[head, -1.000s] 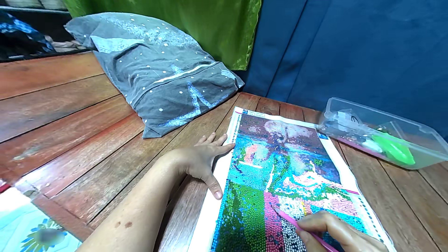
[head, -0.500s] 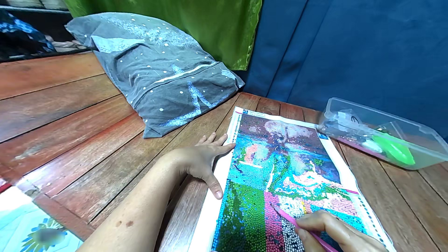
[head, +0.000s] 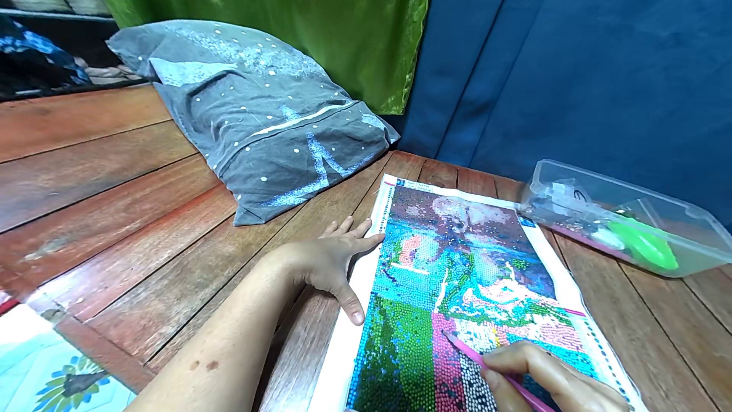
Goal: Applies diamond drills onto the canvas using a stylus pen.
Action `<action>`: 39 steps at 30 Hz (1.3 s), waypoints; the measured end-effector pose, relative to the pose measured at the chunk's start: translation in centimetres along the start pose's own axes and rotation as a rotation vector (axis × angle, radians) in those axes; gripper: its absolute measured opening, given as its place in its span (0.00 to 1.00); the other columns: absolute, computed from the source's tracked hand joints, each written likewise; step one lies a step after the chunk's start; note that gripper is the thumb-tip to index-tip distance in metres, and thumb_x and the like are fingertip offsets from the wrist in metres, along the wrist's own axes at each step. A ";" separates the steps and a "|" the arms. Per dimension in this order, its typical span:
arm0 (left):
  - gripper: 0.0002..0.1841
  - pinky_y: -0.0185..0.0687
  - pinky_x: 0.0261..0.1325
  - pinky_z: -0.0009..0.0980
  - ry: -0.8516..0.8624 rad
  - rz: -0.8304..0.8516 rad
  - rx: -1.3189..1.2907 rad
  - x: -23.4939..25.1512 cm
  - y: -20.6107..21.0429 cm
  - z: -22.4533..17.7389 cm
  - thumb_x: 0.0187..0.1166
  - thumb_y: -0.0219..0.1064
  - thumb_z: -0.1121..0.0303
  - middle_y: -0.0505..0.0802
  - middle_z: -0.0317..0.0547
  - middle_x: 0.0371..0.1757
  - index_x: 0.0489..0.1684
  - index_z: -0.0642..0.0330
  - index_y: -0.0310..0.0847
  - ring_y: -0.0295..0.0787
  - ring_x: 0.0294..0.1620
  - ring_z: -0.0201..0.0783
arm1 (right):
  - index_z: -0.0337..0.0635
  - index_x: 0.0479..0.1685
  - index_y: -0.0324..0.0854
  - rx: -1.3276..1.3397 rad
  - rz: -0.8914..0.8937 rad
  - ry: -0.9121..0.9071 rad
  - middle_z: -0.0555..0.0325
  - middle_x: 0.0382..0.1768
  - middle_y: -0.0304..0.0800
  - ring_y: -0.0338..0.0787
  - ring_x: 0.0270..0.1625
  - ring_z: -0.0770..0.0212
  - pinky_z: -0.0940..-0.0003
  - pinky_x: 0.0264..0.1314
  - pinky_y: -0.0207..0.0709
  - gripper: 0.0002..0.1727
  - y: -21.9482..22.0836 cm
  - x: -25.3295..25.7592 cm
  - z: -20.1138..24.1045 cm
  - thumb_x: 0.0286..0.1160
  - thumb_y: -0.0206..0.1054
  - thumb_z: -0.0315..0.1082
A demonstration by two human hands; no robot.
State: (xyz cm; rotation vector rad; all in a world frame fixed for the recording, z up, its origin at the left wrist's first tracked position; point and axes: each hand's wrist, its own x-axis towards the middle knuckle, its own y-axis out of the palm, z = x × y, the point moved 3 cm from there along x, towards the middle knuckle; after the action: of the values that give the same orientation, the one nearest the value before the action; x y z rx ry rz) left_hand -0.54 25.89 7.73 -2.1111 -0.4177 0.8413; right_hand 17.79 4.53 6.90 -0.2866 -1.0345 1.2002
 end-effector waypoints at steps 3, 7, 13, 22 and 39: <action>0.70 0.17 0.92 0.62 0.000 -0.005 -0.011 0.0 0.0 0.1 0.48 0.92 0.52 0.35 0.48 0.98 0.98 0.42 0.40 0.18 0.97 0.62 | 0.29 0.32 0.86 0.010 -0.002 0.009 0.44 0.26 0.90 0.88 0.34 0.66 0.81 0.43 0.77 0.07 -0.1 0.0 -0.1 0.69 0.65 0.25; 0.70 0.16 0.92 0.62 0.011 -0.005 0.003 0.0 0.1 0.1 0.48 0.92 0.51 0.35 0.50 0.98 0.98 0.44 0.41 0.18 0.97 0.62 | 0.29 0.32 0.86 0.033 -0.026 0.020 0.45 0.26 0.90 0.87 0.34 0.68 0.83 0.43 0.76 0.07 -0.2 -0.1 -0.1 0.70 0.65 0.25; 0.70 0.19 0.93 0.61 0.041 -0.063 0.032 0.1 0.3 0.2 0.46 0.93 0.51 0.40 0.52 0.98 0.97 0.48 0.45 0.22 0.97 0.62 | 0.29 0.33 0.85 0.049 -0.005 0.004 0.44 0.27 0.90 0.88 0.35 0.67 0.82 0.45 0.76 0.07 -0.1 0.0 0.0 0.71 0.65 0.25; 0.70 0.19 0.93 0.61 0.047 -0.083 0.043 0.2 0.4 0.2 0.45 0.93 0.51 0.40 0.53 0.98 0.97 0.49 0.46 0.23 0.97 0.62 | 0.29 0.33 0.86 0.046 0.006 0.001 0.44 0.27 0.90 0.88 0.35 0.67 0.83 0.44 0.76 0.07 0.1 0.0 0.0 0.71 0.65 0.25; 0.70 0.20 0.93 0.61 0.048 -0.084 0.039 0.1 0.3 0.2 0.45 0.93 0.51 0.41 0.53 0.98 0.97 0.50 0.46 0.24 0.97 0.63 | 0.29 0.33 0.86 0.038 0.008 0.006 0.44 0.28 0.91 0.88 0.36 0.66 0.82 0.46 0.76 0.06 0.3 -0.1 0.1 0.71 0.65 0.24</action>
State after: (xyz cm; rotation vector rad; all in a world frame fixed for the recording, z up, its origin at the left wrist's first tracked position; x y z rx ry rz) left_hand -0.55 25.84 7.33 -2.0592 -0.4578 0.7428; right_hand 17.49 4.54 6.72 -0.2650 -1.0050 1.2243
